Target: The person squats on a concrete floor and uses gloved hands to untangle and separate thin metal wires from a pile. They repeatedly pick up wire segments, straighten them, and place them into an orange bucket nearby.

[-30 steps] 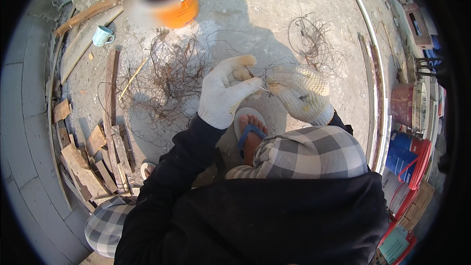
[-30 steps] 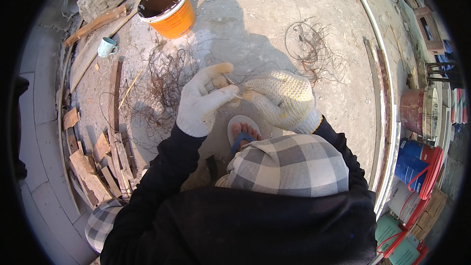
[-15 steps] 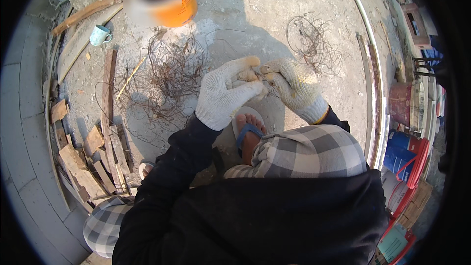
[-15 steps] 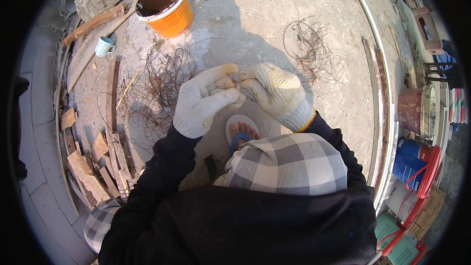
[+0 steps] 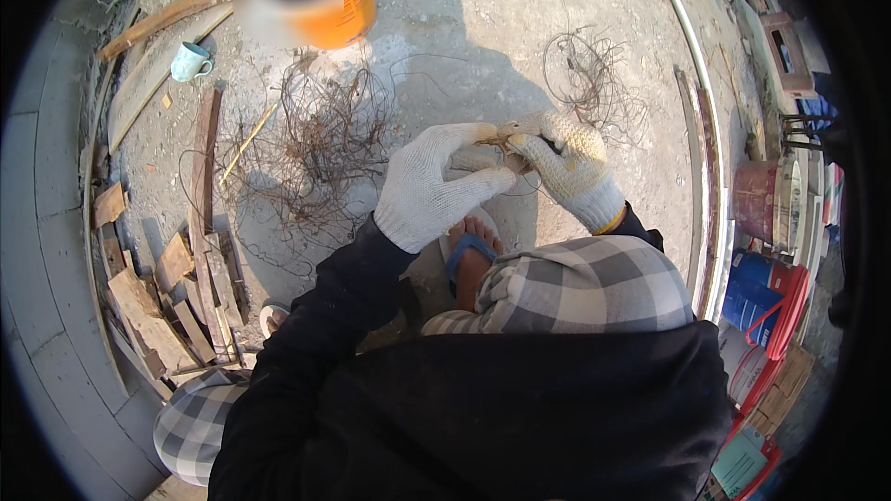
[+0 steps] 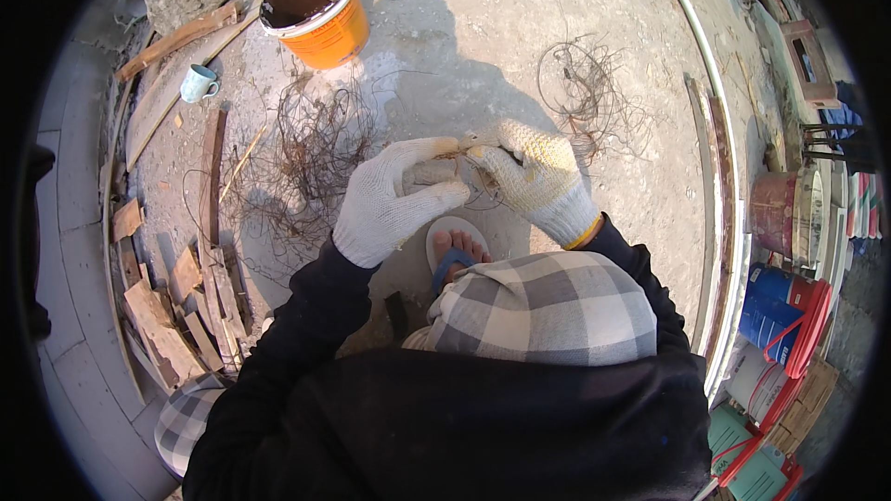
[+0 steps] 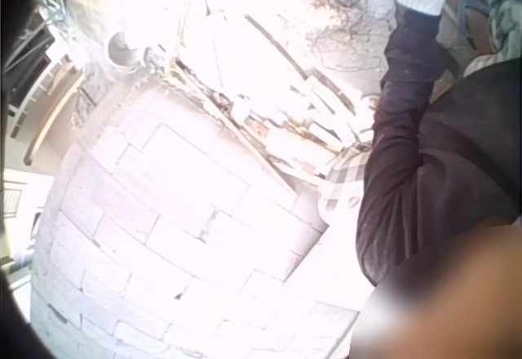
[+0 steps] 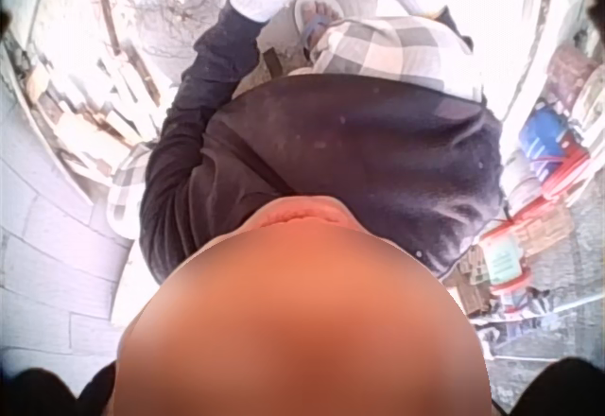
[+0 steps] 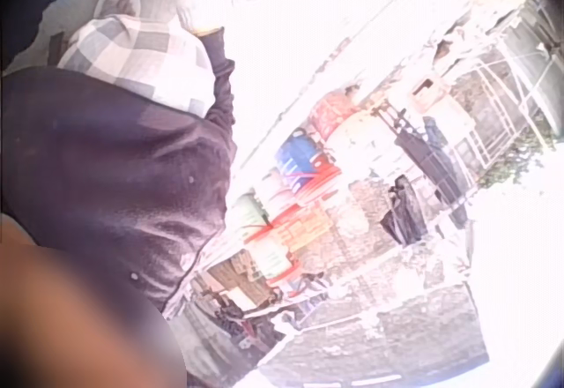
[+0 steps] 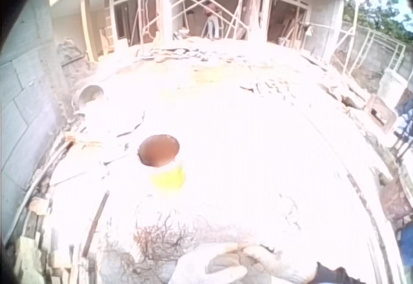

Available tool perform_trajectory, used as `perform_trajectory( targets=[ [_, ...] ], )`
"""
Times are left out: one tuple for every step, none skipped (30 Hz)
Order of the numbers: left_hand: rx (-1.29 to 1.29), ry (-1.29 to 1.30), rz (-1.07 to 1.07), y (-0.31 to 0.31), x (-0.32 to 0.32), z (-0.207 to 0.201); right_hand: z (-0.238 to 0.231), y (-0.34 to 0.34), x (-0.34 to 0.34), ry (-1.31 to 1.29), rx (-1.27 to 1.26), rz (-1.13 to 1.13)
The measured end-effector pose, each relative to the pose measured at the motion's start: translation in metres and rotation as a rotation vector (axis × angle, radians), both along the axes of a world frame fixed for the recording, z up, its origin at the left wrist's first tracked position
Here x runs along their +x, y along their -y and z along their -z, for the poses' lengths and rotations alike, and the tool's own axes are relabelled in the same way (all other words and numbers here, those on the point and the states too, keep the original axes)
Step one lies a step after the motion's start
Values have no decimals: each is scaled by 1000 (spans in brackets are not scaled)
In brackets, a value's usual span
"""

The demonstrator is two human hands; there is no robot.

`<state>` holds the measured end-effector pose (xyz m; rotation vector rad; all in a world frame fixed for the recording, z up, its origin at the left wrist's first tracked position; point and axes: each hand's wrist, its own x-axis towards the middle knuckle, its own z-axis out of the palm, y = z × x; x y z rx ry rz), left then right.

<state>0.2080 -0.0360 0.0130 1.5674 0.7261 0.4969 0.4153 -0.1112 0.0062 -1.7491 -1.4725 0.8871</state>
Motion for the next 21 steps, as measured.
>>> perform_trajectory(
  targets=[
    [118,-28,-29,1,2,1,-1,0,-1,-4,31,8],
    [124,19,-56,3,3,3,-2,1,-3,1,33,20],
    [57,37,-92,7,4,4,-3,1,-5,-1,40,19],
    [12,87,-130,10,5,5,-4,1,-8,12,61,23],
    [41,65,-168,10,7,7,-5,0,-10,17,85,15],
    [92,76,-205,10,9,9,-6,0,-11,17,121,11],
    [152,68,-235,10,9,11,-7,0,-12,7,133,0],
    [168,72,-211,9,9,12,-7,0,-13,-7,156,-7],
    [193,56,-179,7,8,14,-7,0,-13,-20,171,-17],
    [216,39,-147,6,7,15,-7,1,-12,-4,154,-10],
    [230,57,-134,5,7,15,-5,1,-12,12,130,-6],
    [244,74,-121,4,6,16,-4,2,-12,28,107,-2],
    [258,92,-108,4,6,16,-2,3,-12,-14,128,13],
    [256,80,-120,4,6,16,0,3,-13,-53,151,27],
    [255,67,-133,4,6,15,2,4,-13,-93,174,41],
    [255,54,-146,5,6,14,3,5,-13,-82,160,52],
    [270,52,-139,5,6,13,4,7,-13,-73,146,62],
    [286,48,-132,5,6,12,5,8,-14,-67,125,76],
    [301,45,-125,5,6,10,6,9,-15,-74,111,82],
    [304,25,-103,5,6,8,6,10,-15,-84,92,89],
    [308,6,-81,5,5,7,6,10,-16,-98,92,102]
  ],
)
